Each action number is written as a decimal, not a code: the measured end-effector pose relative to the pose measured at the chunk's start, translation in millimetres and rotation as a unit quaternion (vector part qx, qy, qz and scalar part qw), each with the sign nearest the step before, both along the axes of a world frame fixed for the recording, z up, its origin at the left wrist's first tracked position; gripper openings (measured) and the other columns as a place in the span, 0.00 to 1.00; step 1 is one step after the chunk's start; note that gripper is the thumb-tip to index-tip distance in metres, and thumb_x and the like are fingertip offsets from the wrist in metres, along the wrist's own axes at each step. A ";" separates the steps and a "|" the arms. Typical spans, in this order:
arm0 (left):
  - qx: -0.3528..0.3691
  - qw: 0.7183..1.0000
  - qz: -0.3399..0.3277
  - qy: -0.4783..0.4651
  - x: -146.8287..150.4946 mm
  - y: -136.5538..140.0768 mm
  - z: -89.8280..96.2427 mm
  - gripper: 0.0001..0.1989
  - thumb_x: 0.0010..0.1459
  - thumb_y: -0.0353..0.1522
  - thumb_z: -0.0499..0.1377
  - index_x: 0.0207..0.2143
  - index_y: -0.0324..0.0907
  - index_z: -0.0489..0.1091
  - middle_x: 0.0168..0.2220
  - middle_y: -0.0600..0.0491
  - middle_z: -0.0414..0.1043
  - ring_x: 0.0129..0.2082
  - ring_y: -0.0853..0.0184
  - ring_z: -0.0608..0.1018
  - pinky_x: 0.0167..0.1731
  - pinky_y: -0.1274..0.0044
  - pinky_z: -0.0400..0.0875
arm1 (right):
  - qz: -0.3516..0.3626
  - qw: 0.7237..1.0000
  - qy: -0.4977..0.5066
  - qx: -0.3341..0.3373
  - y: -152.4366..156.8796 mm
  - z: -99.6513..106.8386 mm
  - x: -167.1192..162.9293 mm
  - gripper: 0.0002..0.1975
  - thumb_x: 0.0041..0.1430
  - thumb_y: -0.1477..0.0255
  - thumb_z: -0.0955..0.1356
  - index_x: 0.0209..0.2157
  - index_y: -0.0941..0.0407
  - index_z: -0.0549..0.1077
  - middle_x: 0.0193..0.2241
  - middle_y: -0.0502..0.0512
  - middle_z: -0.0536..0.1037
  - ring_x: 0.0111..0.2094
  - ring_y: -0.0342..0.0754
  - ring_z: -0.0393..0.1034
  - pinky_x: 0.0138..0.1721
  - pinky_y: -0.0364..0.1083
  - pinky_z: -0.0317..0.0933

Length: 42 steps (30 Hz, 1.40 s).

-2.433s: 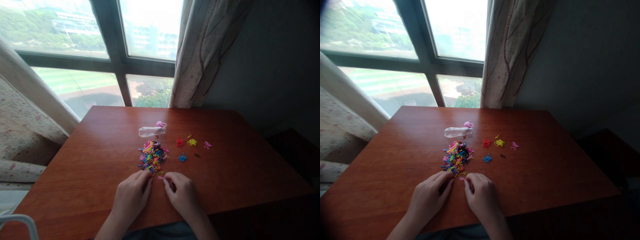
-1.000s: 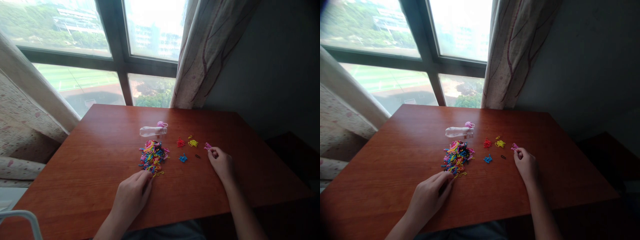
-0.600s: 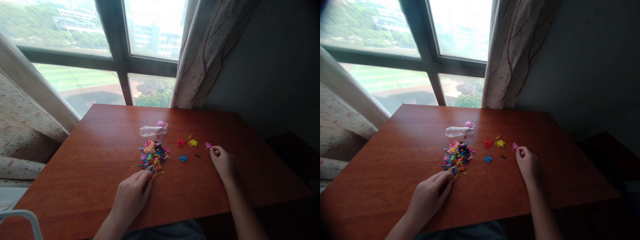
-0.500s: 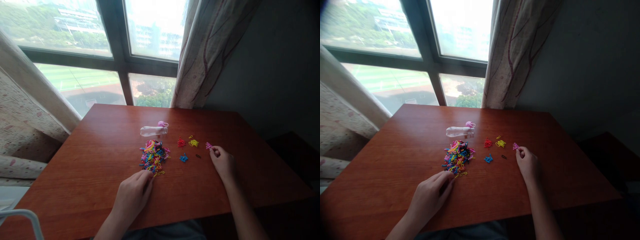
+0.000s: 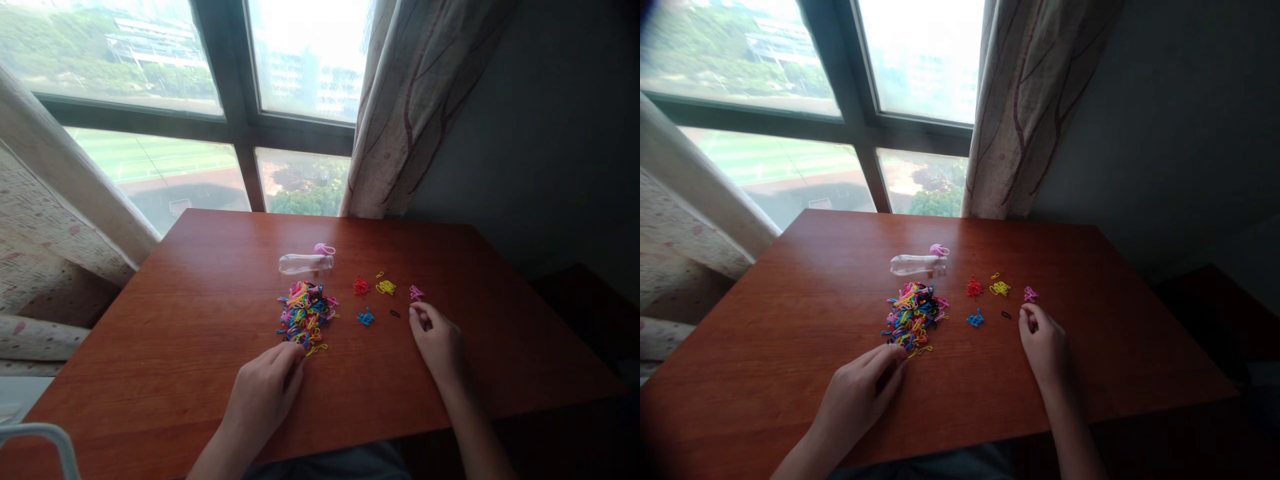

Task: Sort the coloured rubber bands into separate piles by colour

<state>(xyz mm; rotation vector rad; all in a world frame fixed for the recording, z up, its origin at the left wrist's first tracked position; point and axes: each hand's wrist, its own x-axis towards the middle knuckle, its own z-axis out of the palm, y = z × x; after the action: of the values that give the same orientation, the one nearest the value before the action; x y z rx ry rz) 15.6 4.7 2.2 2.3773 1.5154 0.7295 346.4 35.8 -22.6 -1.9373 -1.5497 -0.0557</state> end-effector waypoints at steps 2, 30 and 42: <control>0.000 1.000 -0.004 -0.002 0.8 0.4 0.2 0.07 0.63 0.30 0.51 0.36 0.45 0.69 0.33 0.55 0.78 0.30 0.67 0.80 0.28 0.79 0.70 | 0.027 1.000 0.003 0.001 -7.5 0.5 -12.3 0.17 0.64 0.60 0.62 0.37 0.56 0.78 0.27 0.56 0.79 0.27 0.49 0.73 0.30 0.44 0.62; -0.137 0.967 -0.117 0.182 174.1 155.6 35.0 0.17 0.64 0.38 0.58 0.52 0.40 0.68 0.50 0.47 0.71 0.46 0.62 0.76 0.45 0.65 0.74 | 0.226 0.972 0.058 -0.033 -30.9 -0.6 -74.0 0.10 0.64 0.73 0.62 0.37 0.53 0.75 0.33 0.54 0.80 0.32 0.49 0.76 0.34 0.45 0.67; -0.176 0.956 -0.115 0.203 173.8 173.7 25.8 0.17 0.64 0.37 0.58 0.53 0.41 0.67 0.52 0.47 0.70 0.47 0.61 0.76 0.45 0.65 0.74 | 0.227 0.972 0.056 -0.036 -31.1 -1.4 -73.2 0.10 0.65 0.72 0.61 0.38 0.53 0.75 0.33 0.54 0.80 0.33 0.49 0.76 0.35 0.45 0.67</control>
<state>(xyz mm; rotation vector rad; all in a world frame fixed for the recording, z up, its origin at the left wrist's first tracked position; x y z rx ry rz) 189.3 178.5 28.0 2.4501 1.3257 -0.0881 273.2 4.7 -24.0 -1.5623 -1.8982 0.3037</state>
